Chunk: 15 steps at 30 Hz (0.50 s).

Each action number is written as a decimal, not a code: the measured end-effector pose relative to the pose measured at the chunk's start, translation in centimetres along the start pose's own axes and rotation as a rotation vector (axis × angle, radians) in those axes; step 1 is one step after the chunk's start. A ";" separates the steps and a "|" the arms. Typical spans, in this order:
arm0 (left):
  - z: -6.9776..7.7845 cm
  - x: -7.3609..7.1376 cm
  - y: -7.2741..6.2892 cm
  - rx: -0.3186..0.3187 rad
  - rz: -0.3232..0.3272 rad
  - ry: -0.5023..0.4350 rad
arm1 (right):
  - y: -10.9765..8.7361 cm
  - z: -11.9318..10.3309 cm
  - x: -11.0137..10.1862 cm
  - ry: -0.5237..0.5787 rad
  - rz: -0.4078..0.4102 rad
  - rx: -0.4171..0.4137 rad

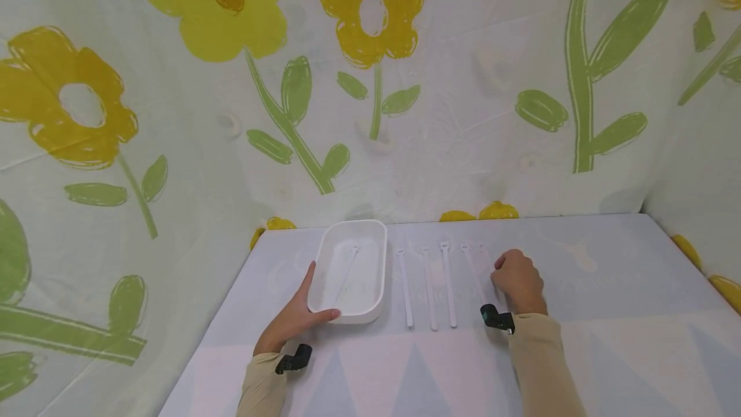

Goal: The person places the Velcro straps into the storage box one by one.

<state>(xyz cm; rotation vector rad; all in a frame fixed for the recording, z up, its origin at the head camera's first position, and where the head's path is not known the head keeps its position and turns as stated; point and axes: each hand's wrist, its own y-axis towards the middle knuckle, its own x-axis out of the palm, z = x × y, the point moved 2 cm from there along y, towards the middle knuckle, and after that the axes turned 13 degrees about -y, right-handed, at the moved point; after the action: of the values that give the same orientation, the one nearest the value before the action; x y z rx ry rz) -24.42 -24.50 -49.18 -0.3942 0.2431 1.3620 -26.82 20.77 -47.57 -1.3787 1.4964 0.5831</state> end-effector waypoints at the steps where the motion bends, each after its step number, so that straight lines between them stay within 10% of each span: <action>1: 0.0 0.0 0.0 0.000 0.001 0.003 | 0.0 0.0 0.0 0.001 0.000 0.000; 15: 0.2 0.0 -0.1 -0.007 0.006 -0.001 | -0.1 0.2 -0.5 0.027 -0.014 -0.002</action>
<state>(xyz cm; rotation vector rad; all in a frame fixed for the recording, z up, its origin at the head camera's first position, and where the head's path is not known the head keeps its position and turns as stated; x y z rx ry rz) -24.33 -24.41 -49.00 -0.3990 0.2392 1.3693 -26.72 21.14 -47.15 -1.4027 1.5075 0.5594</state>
